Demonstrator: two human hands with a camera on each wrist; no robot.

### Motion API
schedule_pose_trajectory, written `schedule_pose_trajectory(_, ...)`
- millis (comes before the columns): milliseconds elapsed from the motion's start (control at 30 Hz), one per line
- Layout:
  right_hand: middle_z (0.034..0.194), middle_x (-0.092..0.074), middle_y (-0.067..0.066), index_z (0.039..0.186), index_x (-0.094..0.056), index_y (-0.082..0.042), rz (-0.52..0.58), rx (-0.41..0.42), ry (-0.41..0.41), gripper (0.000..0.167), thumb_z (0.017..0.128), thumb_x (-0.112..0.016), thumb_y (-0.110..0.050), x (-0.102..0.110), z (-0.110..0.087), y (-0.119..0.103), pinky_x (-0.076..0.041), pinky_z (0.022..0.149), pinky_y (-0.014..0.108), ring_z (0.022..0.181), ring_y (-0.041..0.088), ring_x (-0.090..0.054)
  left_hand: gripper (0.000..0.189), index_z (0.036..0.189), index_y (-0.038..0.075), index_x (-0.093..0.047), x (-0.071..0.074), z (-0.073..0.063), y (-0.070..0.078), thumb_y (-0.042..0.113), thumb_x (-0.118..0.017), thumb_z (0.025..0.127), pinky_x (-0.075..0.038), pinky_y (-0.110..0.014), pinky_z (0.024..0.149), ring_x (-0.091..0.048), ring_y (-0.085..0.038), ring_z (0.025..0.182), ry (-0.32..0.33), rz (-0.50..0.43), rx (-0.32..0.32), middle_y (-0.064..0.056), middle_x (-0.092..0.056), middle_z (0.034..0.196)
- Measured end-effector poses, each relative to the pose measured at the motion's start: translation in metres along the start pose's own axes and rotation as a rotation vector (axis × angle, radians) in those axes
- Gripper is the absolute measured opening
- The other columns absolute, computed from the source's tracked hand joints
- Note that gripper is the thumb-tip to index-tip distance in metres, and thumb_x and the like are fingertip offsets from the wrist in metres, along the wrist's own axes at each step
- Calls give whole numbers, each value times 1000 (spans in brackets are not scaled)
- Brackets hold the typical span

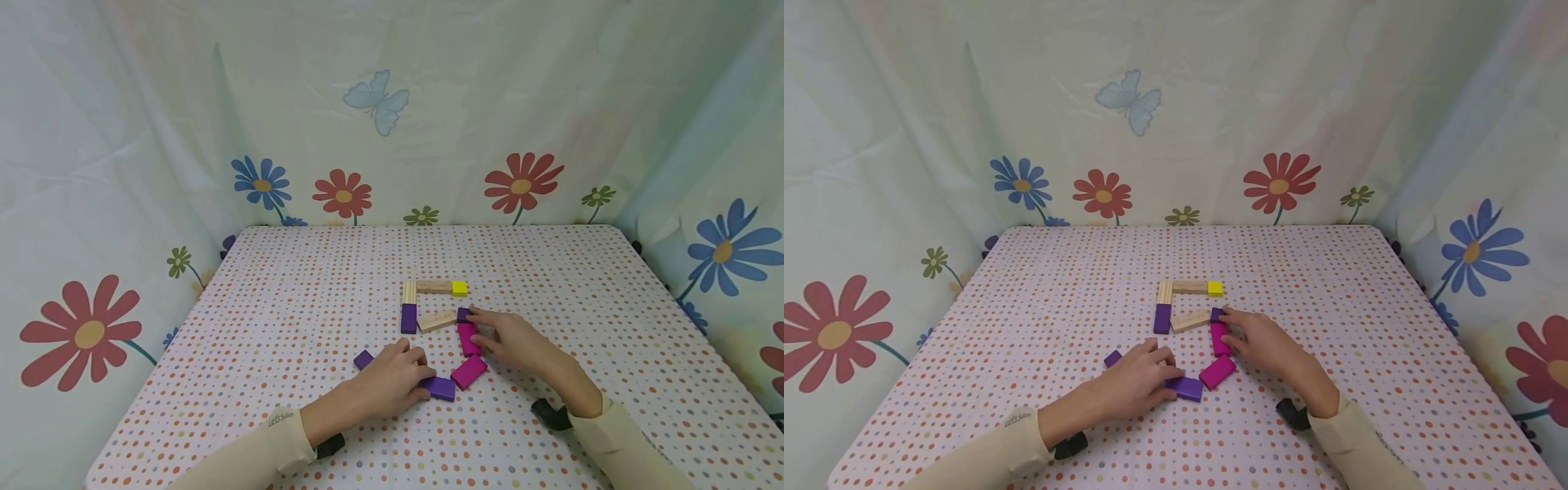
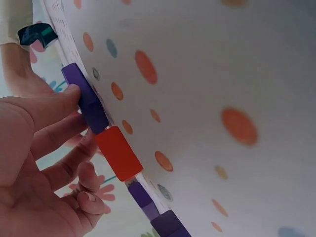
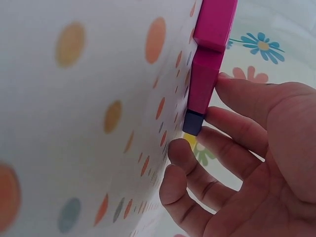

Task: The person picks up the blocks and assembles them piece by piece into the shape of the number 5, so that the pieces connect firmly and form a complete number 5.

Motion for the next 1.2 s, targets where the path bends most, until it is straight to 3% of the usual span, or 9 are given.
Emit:
schedule_pose_trajectory(333, 164, -48, 22, 149, -60, -3, 12, 8, 3, 48, 105, -67, -21, -1, 1, 0, -46, 59, 21, 66, 6, -53, 38, 134, 22, -74, 3, -2, -3, 44, -67, 104, -46, -23, 83, -54, -11, 100, 8, -56, 22, 3, -72, 124)
schedule_pose_trajectory(500, 164, -48, 21, 149, -60, -3, 0, 11, 11, 48, 105, -67, -21, 0, 2, -1, -46, 58, 22, 66, 6, -53, 47, 144, 18, -67, 11, -11, -18, 46, -64, 106, -46, -28, 90, -51, -12, 105, 25, -169, 101, 1, -68, 135)
schedule_pose_trajectory(633, 164, -48, 21, 149, -60, -4, -2, -2, 5, 48, 105, -67, -22, 0, 3, -1, -46, 57, 22, 65, 7, -53, 47, 140, 17, -70, 17, -21, -33, 44, -70, 102, -44, -29, 87, -49, -15, 103, 38, -255, 143, -1, -68, 136)
schedule_pose_trajectory(767, 163, -49, 21, 149, -60, -3, -1, -8, 3, 48, 105, -68, -21, 0, 1, -2, -46, 57, 22, 66, 7, -53, 44, 135, 19, -73, 17, -30, -45, 40, -78, 97, -41, -29, 86, -49, -15, 103, 21, -272, 169, -1, -70, 134)
schedule_pose_trajectory(967, 161, -51, 21, 147, -61, -1, -4, 18, 23, 46, 104, -68, -18, 2, -1, -4, -45, 58, 21, 64, 6, -51, 35, 125, 19, -79, 13, -36, -50, 27, -84, 92, -39, -28, 84, -48, -15, 99, -8, -258, 146, 0, -73, 128)
schedule_pose_trajectory(1200, 161, -51, 22, 147, -61, -1, -6, 19, 26, 46, 104, -68, -18, 2, -2, -4, -45, 59, 21, 65, 6, -52, 24, 118, 17, -81, 7, -34, -50, 19, -81, 94, -42, -30, 86, -53, -17, 101, 7, -260, 123, 0, -75, 123)
Point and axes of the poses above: each hand's wrist, its own z-axis towards the middle knuckle, its own x-axis out of the back of the hand, y = z × x, the point moved 8 cm from there along z, towards the middle knuckle
